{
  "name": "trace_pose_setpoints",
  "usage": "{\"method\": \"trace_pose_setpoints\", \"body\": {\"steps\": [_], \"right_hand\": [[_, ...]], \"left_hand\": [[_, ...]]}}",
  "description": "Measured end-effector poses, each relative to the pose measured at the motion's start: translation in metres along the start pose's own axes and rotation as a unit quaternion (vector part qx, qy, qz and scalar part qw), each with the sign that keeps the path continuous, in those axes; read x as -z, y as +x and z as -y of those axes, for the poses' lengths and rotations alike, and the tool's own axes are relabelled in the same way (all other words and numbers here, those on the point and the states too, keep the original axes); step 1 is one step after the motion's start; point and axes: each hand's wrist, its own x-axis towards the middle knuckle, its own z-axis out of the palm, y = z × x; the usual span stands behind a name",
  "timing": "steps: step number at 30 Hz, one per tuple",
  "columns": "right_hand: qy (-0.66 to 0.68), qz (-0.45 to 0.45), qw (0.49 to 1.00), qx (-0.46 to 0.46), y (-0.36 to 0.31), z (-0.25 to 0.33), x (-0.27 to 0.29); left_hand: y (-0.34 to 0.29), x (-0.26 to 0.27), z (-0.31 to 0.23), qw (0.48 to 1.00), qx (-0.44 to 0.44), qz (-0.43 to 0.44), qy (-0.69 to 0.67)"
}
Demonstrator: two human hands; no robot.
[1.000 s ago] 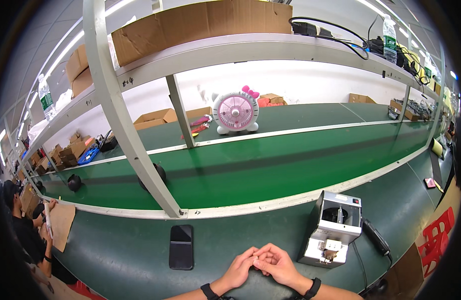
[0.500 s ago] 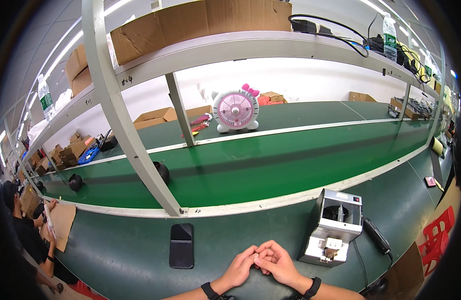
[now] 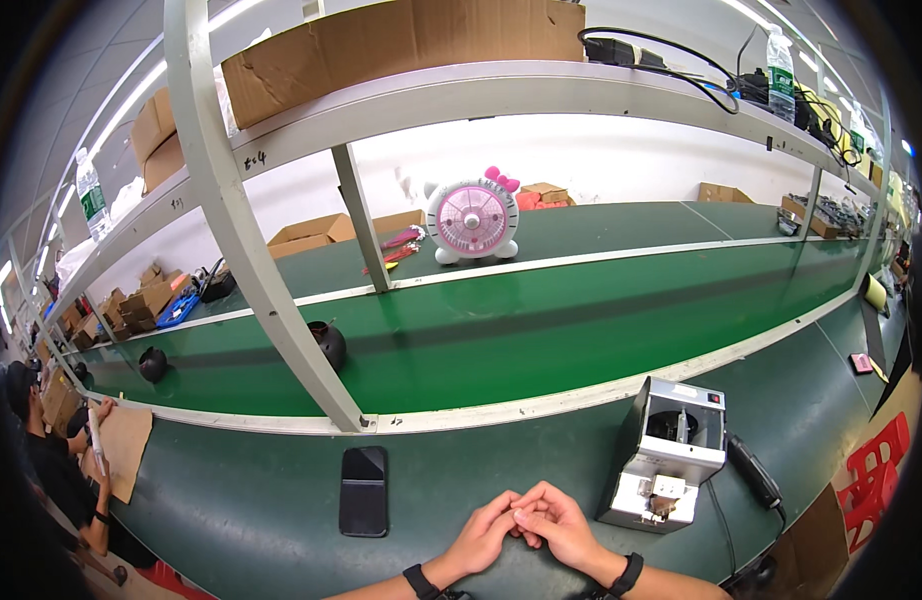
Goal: The person is assembling a round black electronic component, using an electric screwdriver to secure internal parts.
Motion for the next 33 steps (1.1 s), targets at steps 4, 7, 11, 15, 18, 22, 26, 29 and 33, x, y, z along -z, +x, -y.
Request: {"method": "trace_pose_setpoints", "body": {"steps": [4,7,11,15,18,22,26,29,33], "right_hand": [[0.003,0.0,1.0,0.01,0.001,-0.002,0.002],[0.004,0.001,1.0,0.023,0.0,-0.001,0.001],[0.003,-0.027,1.0,0.0,-0.001,0.005,-0.005],[-0.006,-0.021,1.0,-0.011,-0.001,0.004,-0.004],[0.003,-0.01,1.0,-0.003,0.0,0.0,0.0],[0.006,-0.006,1.0,0.0,0.001,0.001,0.0],[0.011,-0.008,1.0,0.003,0.001,0.002,0.0],[0.015,-0.017,1.0,0.002,0.0,0.001,-0.001],[0.003,-0.009,1.0,0.003,0.0,0.004,-0.001]], "left_hand": [[0.0,-0.001,-0.007,1.0,0.018,0.001,0.024],[0.002,0.0,-0.003,1.0,-0.007,-0.003,0.017],[0.002,0.0,0.001,1.0,-0.005,-0.012,0.028],[0.001,-0.001,-0.001,1.0,-0.007,-0.012,0.028],[0.001,-0.001,-0.003,1.0,-0.006,-0.007,0.02],[0.001,-0.001,-0.002,1.0,-0.005,-0.006,0.015],[0.002,-0.001,-0.002,1.0,-0.01,-0.009,0.022],[0.001,0.0,0.002,0.999,-0.008,-0.006,0.043],[0.0,0.0,0.004,1.0,-0.011,-0.008,0.022]]}}
